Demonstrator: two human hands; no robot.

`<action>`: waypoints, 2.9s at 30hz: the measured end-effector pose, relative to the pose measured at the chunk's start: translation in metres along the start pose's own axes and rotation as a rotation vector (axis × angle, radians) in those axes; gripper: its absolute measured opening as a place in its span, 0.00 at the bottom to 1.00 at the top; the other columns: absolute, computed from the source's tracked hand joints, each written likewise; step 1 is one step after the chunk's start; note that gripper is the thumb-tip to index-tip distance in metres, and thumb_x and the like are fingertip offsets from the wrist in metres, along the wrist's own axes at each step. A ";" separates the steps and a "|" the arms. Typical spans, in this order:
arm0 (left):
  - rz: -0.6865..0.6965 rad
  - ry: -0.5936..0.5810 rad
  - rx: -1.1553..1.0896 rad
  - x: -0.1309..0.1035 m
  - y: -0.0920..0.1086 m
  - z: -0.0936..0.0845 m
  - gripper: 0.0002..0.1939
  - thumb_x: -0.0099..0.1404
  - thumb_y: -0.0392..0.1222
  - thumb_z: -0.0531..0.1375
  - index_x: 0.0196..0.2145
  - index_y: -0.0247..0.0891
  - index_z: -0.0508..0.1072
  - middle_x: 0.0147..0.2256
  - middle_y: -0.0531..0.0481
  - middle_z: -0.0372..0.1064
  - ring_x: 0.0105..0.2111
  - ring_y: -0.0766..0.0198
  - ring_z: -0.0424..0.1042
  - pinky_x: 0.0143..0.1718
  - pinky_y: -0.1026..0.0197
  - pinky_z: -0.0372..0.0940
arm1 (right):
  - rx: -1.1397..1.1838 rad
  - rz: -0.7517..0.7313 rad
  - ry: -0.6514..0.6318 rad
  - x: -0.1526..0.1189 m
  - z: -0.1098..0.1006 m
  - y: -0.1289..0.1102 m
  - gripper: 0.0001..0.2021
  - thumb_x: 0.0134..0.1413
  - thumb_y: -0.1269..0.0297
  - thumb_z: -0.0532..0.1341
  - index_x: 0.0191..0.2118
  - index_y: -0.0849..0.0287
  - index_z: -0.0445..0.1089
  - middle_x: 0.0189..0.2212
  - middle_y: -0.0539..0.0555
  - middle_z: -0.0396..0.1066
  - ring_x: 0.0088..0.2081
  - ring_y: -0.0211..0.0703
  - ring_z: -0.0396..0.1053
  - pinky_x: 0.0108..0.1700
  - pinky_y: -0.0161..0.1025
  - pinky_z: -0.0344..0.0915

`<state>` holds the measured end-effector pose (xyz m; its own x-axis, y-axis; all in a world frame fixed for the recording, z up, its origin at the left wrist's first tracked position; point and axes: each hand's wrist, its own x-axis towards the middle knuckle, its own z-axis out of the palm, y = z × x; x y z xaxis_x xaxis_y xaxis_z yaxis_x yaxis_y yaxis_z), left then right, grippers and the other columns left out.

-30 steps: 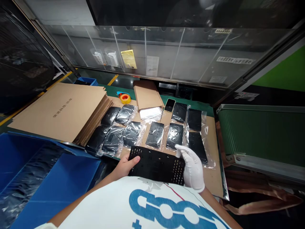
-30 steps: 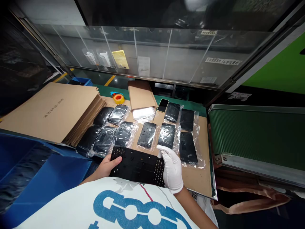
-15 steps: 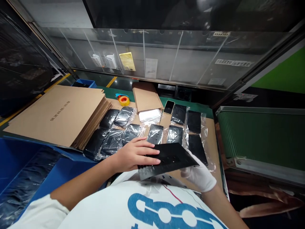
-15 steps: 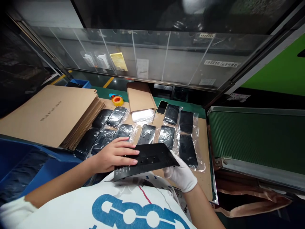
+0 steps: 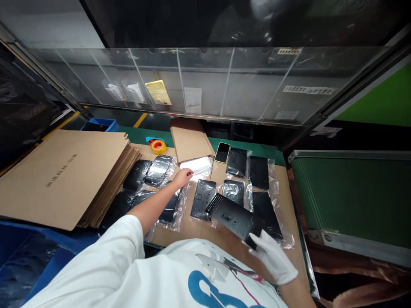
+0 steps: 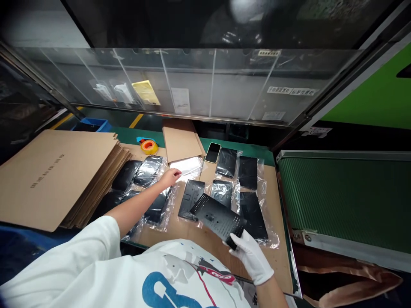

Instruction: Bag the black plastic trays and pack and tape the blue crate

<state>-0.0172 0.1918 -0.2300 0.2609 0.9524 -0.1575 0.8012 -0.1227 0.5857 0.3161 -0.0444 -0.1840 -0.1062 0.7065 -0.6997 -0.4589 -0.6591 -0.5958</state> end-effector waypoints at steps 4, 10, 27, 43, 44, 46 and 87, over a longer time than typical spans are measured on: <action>-0.002 -0.019 0.072 0.047 -0.025 0.016 0.09 0.61 0.32 0.54 0.36 0.29 0.74 0.38 0.40 0.71 0.39 0.59 0.68 0.45 0.60 0.62 | 0.002 0.015 0.000 0.006 0.007 0.006 0.22 0.51 0.59 0.66 0.53 0.48 0.67 0.47 0.52 0.73 0.38 0.44 0.73 0.35 0.40 0.70; 0.039 -0.009 0.187 0.080 -0.042 0.026 0.17 0.53 0.40 0.66 0.41 0.34 0.71 0.43 0.42 0.67 0.44 0.53 0.66 0.48 0.55 0.60 | 0.059 0.073 -0.008 0.026 0.016 0.012 0.20 0.51 0.56 0.66 0.51 0.49 0.68 0.50 0.53 0.71 0.44 0.47 0.71 0.39 0.42 0.69; 0.110 0.052 0.335 0.072 -0.035 0.012 0.13 0.68 0.40 0.52 0.35 0.34 0.76 0.37 0.43 0.71 0.38 0.57 0.69 0.42 0.57 0.61 | 0.133 0.076 -0.035 0.073 0.030 -0.004 0.20 0.53 0.58 0.64 0.52 0.50 0.67 0.49 0.53 0.72 0.47 0.49 0.70 0.40 0.43 0.71; 0.106 0.078 0.409 0.062 -0.029 0.008 0.14 0.67 0.38 0.51 0.31 0.36 0.75 0.32 0.45 0.73 0.33 0.60 0.70 0.36 0.60 0.60 | 0.047 0.034 0.010 0.168 0.078 -0.050 0.14 0.42 0.60 0.70 0.36 0.55 0.69 0.32 0.49 0.75 0.29 0.37 0.72 0.28 0.32 0.69; 0.109 0.075 0.409 0.063 -0.030 0.008 0.14 0.67 0.39 0.51 0.31 0.36 0.75 0.32 0.44 0.73 0.33 0.60 0.70 0.36 0.60 0.60 | 0.050 0.037 0.016 0.168 0.077 -0.048 0.14 0.42 0.60 0.70 0.36 0.55 0.69 0.32 0.49 0.75 0.29 0.37 0.72 0.28 0.33 0.69; 0.123 0.060 0.407 0.063 -0.031 0.007 0.13 0.67 0.39 0.52 0.31 0.36 0.76 0.32 0.44 0.73 0.34 0.59 0.70 0.36 0.60 0.60 | 0.062 0.042 0.015 0.167 0.076 -0.047 0.14 0.43 0.60 0.70 0.35 0.54 0.68 0.32 0.48 0.74 0.29 0.37 0.71 0.28 0.33 0.70; 0.259 -0.064 0.487 0.067 -0.019 0.000 0.13 0.67 0.40 0.52 0.31 0.35 0.75 0.32 0.42 0.73 0.35 0.56 0.71 0.41 0.54 0.58 | -0.040 -0.054 0.054 0.200 0.074 -0.052 0.14 0.41 0.57 0.70 0.31 0.55 0.66 0.21 0.43 0.64 0.20 0.30 0.59 0.23 0.29 0.64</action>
<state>-0.0146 0.2581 -0.2513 0.5026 0.8569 -0.1144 0.8589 -0.4799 0.1792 0.2534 0.1500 -0.2633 -0.0345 0.7271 -0.6857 -0.4270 -0.6310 -0.6477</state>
